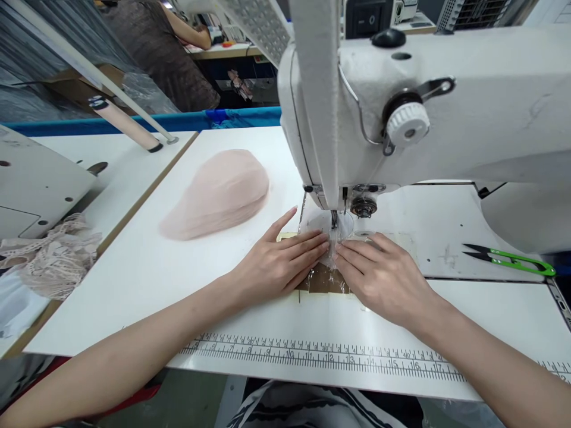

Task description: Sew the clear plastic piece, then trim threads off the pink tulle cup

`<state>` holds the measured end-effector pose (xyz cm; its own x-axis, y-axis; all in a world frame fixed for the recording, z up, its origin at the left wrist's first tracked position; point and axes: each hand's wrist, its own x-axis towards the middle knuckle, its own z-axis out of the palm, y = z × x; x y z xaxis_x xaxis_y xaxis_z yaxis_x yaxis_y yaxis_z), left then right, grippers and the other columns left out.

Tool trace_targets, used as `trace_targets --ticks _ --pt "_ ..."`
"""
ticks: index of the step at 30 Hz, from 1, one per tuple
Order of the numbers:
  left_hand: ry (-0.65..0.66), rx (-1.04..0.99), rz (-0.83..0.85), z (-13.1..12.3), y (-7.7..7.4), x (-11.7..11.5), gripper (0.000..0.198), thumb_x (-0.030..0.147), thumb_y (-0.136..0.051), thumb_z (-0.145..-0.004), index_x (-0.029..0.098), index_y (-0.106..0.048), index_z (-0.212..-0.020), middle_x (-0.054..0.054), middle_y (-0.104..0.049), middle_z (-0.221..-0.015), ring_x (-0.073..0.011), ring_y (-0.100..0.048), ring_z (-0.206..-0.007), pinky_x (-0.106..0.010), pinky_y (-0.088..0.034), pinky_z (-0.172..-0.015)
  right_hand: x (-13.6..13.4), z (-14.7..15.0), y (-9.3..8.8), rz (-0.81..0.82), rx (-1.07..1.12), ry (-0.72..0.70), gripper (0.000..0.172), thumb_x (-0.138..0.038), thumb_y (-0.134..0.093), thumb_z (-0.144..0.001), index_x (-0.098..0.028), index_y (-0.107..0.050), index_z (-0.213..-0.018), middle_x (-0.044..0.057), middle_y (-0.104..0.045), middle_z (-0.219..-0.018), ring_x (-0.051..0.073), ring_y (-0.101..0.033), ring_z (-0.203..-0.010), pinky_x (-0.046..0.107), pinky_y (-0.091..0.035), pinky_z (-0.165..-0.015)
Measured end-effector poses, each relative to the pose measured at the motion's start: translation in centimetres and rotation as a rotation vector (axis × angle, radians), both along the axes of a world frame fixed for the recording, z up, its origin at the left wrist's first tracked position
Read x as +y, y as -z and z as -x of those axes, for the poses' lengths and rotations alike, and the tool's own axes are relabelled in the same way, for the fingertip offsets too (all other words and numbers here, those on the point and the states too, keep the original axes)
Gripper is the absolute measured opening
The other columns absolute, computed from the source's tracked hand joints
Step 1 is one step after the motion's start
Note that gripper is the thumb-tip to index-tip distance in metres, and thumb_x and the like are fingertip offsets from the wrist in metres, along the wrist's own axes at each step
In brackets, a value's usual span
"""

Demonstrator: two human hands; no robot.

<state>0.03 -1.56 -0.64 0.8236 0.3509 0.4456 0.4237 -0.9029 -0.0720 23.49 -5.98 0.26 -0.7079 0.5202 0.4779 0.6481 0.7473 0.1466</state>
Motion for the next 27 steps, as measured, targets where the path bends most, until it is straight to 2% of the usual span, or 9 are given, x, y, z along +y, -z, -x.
trace_targets --ticks 5,8,11,17,23,27 --pt "-0.048 0.017 0.021 -0.1 0.1 0.4 0.036 0.028 -0.047 -0.098 0.009 -0.06 -0.126 -0.009 -0.067 -0.127 -0.0201 -0.062 -0.12 -0.055 -0.013 -0.125 0.3 0.1 0.4 -0.002 0.007 0.045 0.024 -0.004 -0.058 -0.089 -0.014 -0.074 -0.104 0.008 -0.075 -0.108 0.021 -0.071 -0.101 0.042 -0.052 -0.102" --pt "-0.064 0.015 0.01 -0.2 0.0 -0.1 0.041 0.037 -0.046 -0.098 0.01 -0.061 -0.125 -0.009 -0.067 -0.126 -0.0205 -0.062 -0.12 -0.054 -0.016 -0.124 0.4 0.1 0.5 -0.002 -0.003 0.076 0.024 -0.005 -0.057 -0.09 -0.014 -0.074 -0.104 0.007 -0.075 -0.11 0.021 -0.071 -0.101 0.042 -0.05 -0.104" --pt "-0.085 0.014 0.004 -0.2 -0.1 -0.8 0.04 0.036 -0.048 -0.098 0.008 -0.062 -0.123 -0.009 -0.068 -0.124 -0.0198 -0.062 -0.119 -0.051 -0.019 -0.124 0.3 0.1 0.6 0.001 0.005 0.105 0.022 -0.01 -0.056 -0.093 -0.015 -0.074 -0.105 0.007 -0.075 -0.11 0.021 -0.071 -0.102 0.042 -0.049 -0.103" --pt "-0.094 -0.004 -0.009 -0.3 0.1 -0.6 0.04 0.035 -0.047 -0.098 0.008 -0.063 -0.123 -0.011 -0.069 -0.122 -0.0214 -0.064 -0.116 -0.054 -0.022 -0.123 0.4 0.4 0.4 -0.013 0.006 0.142 0.022 -0.017 -0.057 -0.095 -0.015 -0.074 -0.109 0.008 -0.075 -0.109 0.022 -0.071 -0.1 0.041 -0.052 -0.093" --pt "-0.11 -0.001 0.012 -0.4 0.4 0.2 0.044 0.037 -0.049 -0.097 0.006 -0.06 -0.125 -0.012 -0.066 -0.127 -0.0232 -0.061 -0.12 -0.055 -0.017 -0.124 0.6 0.5 0.2 -0.028 -0.045 0.191 0.023 -0.022 -0.054 -0.098 -0.017 -0.074 -0.108 0.006 -0.074 -0.113 0.02 -0.072 -0.093 0.044 -0.05 -0.096" --pt "-0.119 -0.018 0.009 -0.5 0.7 0.7 0.046 0.04 -0.048 -0.097 0.006 -0.059 -0.126 -0.012 -0.066 -0.127 -0.0228 -0.062 -0.12 -0.055 -0.017 -0.124 1.0 0.7 0.2 -0.039 -0.062 0.217 0.026 -0.023 -0.051 -0.1 -0.015 -0.073 -0.109 0.007 -0.074 -0.114 0.021 -0.071 -0.096 0.045 -0.048 -0.098"
